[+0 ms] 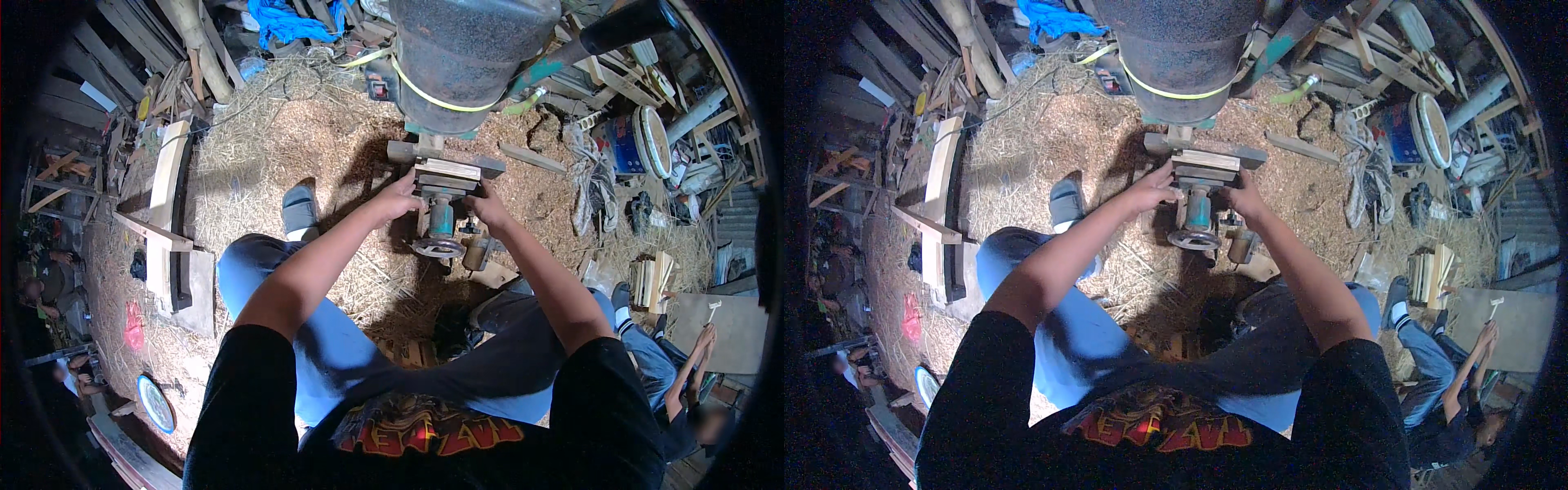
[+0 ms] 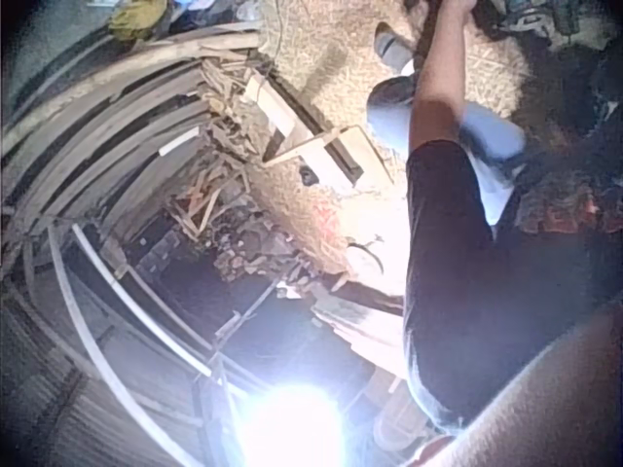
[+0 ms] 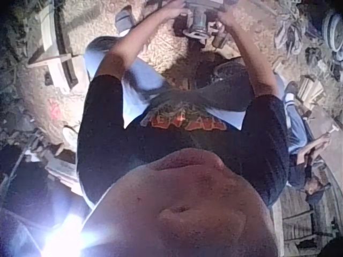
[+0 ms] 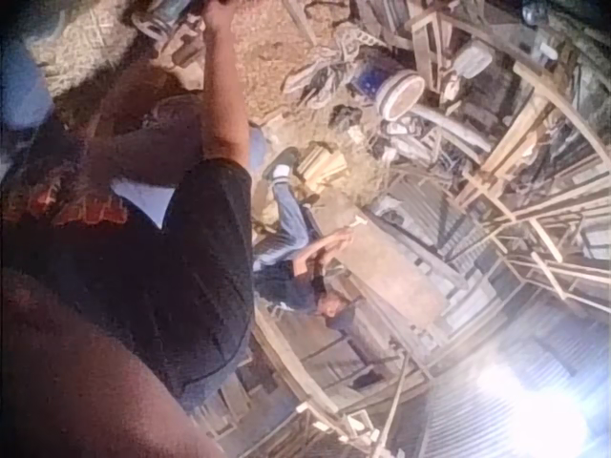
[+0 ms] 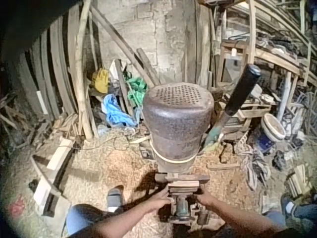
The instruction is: The person marks a line on a piece of wood using a pen and then places the wood into a stationary machining tool, rotating a hand wheel to adjust the tool's position.
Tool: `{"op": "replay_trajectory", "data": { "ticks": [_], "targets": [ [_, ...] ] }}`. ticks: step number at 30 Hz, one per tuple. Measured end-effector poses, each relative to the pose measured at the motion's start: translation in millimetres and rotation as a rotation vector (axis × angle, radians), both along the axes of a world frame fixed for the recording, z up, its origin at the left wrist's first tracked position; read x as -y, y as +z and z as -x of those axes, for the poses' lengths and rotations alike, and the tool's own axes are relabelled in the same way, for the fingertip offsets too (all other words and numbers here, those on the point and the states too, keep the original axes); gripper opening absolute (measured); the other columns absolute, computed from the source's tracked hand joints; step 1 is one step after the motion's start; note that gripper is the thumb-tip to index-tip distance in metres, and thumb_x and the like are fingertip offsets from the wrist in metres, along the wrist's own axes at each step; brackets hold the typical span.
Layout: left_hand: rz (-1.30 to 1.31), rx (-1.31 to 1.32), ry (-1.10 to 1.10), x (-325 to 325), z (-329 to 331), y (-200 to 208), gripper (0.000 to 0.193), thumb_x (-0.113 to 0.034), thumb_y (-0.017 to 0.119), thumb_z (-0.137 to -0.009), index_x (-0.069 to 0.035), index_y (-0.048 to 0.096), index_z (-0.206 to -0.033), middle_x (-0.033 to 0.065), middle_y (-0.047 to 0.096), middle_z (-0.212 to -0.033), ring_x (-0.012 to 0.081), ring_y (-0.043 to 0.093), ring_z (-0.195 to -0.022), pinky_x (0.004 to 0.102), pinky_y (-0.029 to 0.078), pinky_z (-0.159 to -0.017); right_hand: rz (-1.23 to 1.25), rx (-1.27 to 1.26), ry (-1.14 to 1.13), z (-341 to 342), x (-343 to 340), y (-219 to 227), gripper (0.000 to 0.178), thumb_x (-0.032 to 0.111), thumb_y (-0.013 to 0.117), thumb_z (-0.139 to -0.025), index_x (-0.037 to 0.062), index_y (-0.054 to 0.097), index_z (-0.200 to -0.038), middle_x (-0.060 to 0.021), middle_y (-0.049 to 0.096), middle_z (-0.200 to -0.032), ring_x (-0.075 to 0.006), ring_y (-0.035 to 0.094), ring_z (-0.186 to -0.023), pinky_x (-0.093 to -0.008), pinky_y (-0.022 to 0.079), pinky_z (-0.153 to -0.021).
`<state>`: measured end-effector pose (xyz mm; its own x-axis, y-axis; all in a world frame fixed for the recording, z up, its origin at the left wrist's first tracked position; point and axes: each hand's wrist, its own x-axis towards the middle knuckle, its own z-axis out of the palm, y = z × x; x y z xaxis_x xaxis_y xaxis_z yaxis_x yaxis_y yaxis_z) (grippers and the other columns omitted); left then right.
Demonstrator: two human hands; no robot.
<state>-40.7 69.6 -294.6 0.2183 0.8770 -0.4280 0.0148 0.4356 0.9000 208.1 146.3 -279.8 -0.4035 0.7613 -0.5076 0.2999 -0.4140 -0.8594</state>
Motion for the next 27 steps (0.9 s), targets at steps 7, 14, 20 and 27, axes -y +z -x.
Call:
{"op": "replay_trajectory", "data": {
  "ticks": [7,14,20,27],
  "targets": [
    [-0.016,0.036,-0.003,-1.9,-0.2,-7.6,0.099,-0.004,0.065,-0.092,-0.012,0.0,-0.165,0.0121,0.01,-0.172,0.0317,0.015,-0.157,0.0425,0.029,-0.122,-0.08,-0.031,-0.004,-7.9,-3.0,-14.3,0.07,0.001,0.064,-0.087,0.0043,0.037,-0.153,-0.0124,0.063,-0.13,-0.0227,0.06,-0.114,-0.0347,0.049,-0.098],
    [-0.015,0.008,0.008,-1.9,1.5,-15.9,0.1,-0.008,0.068,-0.092,-0.012,0.0,-0.165,0.0126,0.01,-0.172,0.0317,0.014,-0.157,0.0427,0.026,-0.123,-0.069,0.013,-0.014,-9.7,-8.1,-31.9,0.076,0.0,0.062,-0.088,0.0067,0.032,-0.158,-0.0126,0.06,-0.136,-0.0234,0.059,-0.118,-0.0349,0.047,-0.102],
    [0.009,0.052,0.038,-0.9,-4.1,-4.3,0.1,-0.006,0.069,-0.091,-0.01,0.0,-0.164,0.0136,0.011,-0.172,0.0325,0.016,-0.157,0.0434,0.025,-0.124,-0.03,-0.022,0.0,-11.0,-5.7,-19.5,0.073,0.002,0.064,-0.087,0.0064,0.036,-0.155,-0.0125,0.062,-0.134,-0.0236,0.06,-0.117,-0.0361,0.049,-0.1],
    [-0.009,0.015,0.129,0.2,-10.9,-12.5,0.098,0.0,0.066,-0.089,-0.004,0.002,-0.163,0.019,0.014,-0.17,0.0331,0.02,-0.156,0.0411,0.026,-0.123,-0.074,0.076,-0.1,-13.4,2.4,-33.5,0.075,0.007,0.067,-0.087,-0.0006,0.033,-0.153,-0.0175,0.066,-0.124,-0.0247,0.063,-0.11,-0.0359,0.051,-0.094]
  ]
}}
